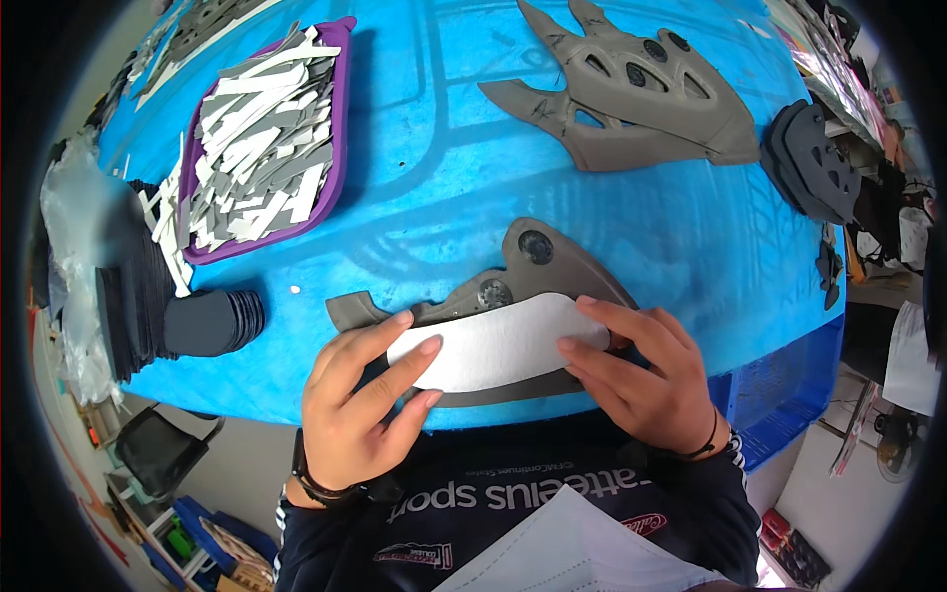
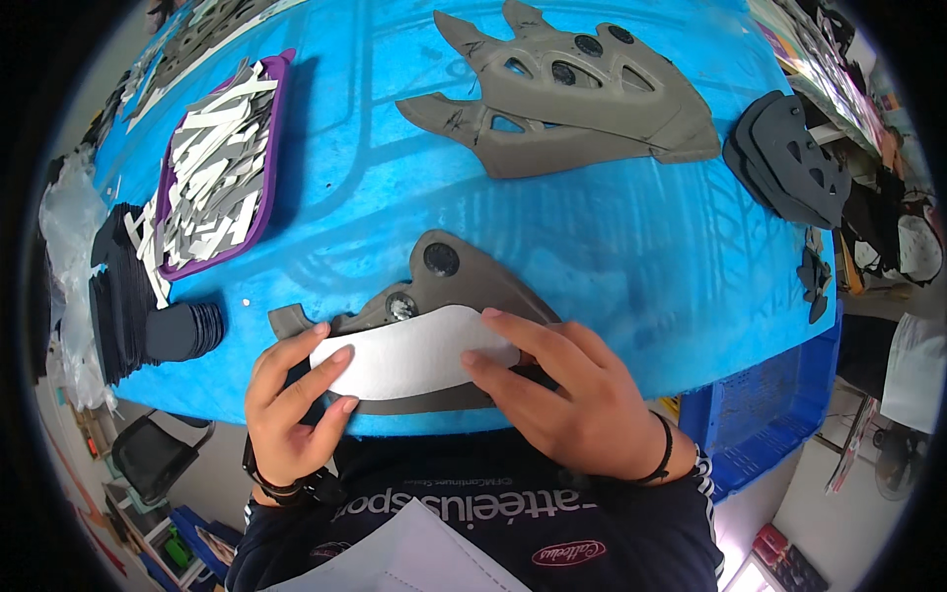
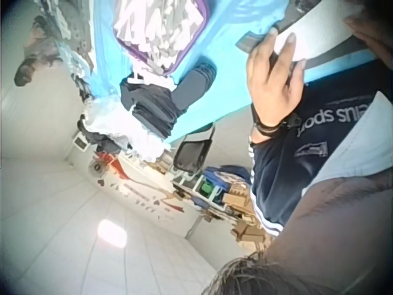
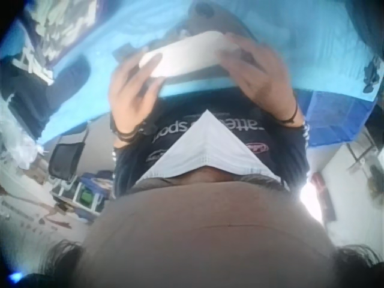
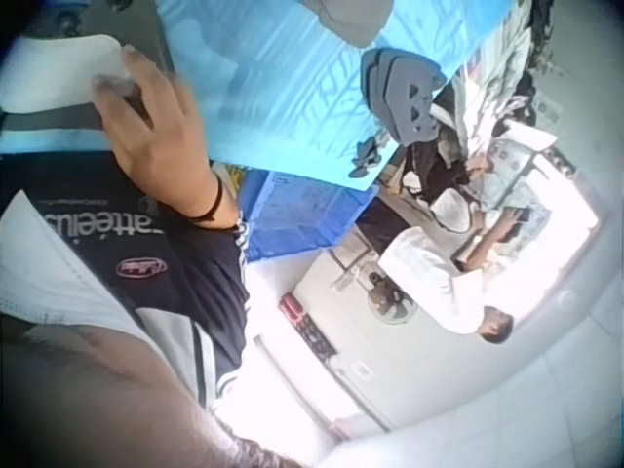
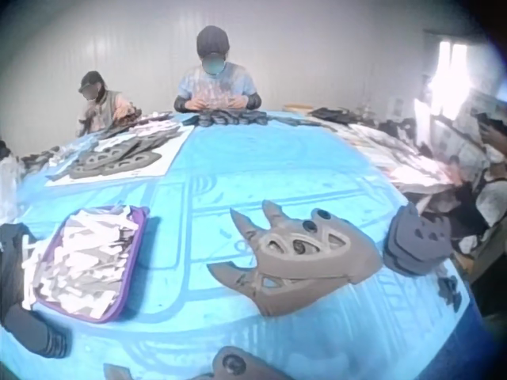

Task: Assembling shoe upper components by applying adhesive strips and foam padding to leather pieces.

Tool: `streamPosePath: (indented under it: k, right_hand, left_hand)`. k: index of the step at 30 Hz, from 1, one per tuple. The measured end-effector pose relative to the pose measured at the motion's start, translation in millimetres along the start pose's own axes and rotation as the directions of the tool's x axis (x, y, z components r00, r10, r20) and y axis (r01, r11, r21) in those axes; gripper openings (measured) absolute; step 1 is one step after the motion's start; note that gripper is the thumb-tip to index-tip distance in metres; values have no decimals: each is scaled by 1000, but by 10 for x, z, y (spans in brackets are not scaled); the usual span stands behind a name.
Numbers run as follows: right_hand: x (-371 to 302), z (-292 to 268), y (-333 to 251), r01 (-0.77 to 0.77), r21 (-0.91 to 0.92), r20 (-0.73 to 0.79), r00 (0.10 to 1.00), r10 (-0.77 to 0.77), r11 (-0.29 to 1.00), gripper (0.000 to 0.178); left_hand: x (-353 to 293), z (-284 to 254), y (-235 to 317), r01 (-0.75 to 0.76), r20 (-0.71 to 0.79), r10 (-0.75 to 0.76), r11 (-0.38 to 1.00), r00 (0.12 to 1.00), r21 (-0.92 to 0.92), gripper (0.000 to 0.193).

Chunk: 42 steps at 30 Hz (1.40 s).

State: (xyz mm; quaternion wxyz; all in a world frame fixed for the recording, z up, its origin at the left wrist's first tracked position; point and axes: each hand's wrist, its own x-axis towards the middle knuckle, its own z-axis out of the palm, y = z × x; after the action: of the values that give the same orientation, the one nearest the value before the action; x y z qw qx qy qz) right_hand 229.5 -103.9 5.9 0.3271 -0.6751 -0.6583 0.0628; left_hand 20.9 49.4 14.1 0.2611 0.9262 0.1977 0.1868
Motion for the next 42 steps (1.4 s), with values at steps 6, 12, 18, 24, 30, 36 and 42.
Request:
streamPosePath:
  k: [6,12,18,24,30,36,42]
  right_hand:
    - [-6,16,11,5,-35,30,1000,-4,999,30]
    - [-4,43,8,6,-27,35,999,-5,1000,32]
    - [-18,43,-9,-6,-50,19,1000,7,999,30]
    - [-23,79,-36,-81,-50,-54,995,78,995,35]
    - [-11,63,-21,-11,-83,-6,1000,11,996,32]
    - [-33,66,-98,71,-239,0,997,-73,969,29]
    - [75,154,-354,130,-210,99,989,-111,969,45]
  left_hand:
    - [15,-22,-1,8,29,-9,999,1000,34,40]
    - [-10,10,-8,42,-15,-43,998,999,-54,40]
    - [-2,-12,-17,17,1,-17,997,1000,-70,36]
    - [-9,7,-20,33,-4,-33,996,999,-86,38]
    - [18,10,-10,13,1,-13,997,1000,-78,37]
    - [57,-10,31,-48,3,48,996,999,81,38]
    - [-26,81,20,-363,111,350,923,930,132,36]
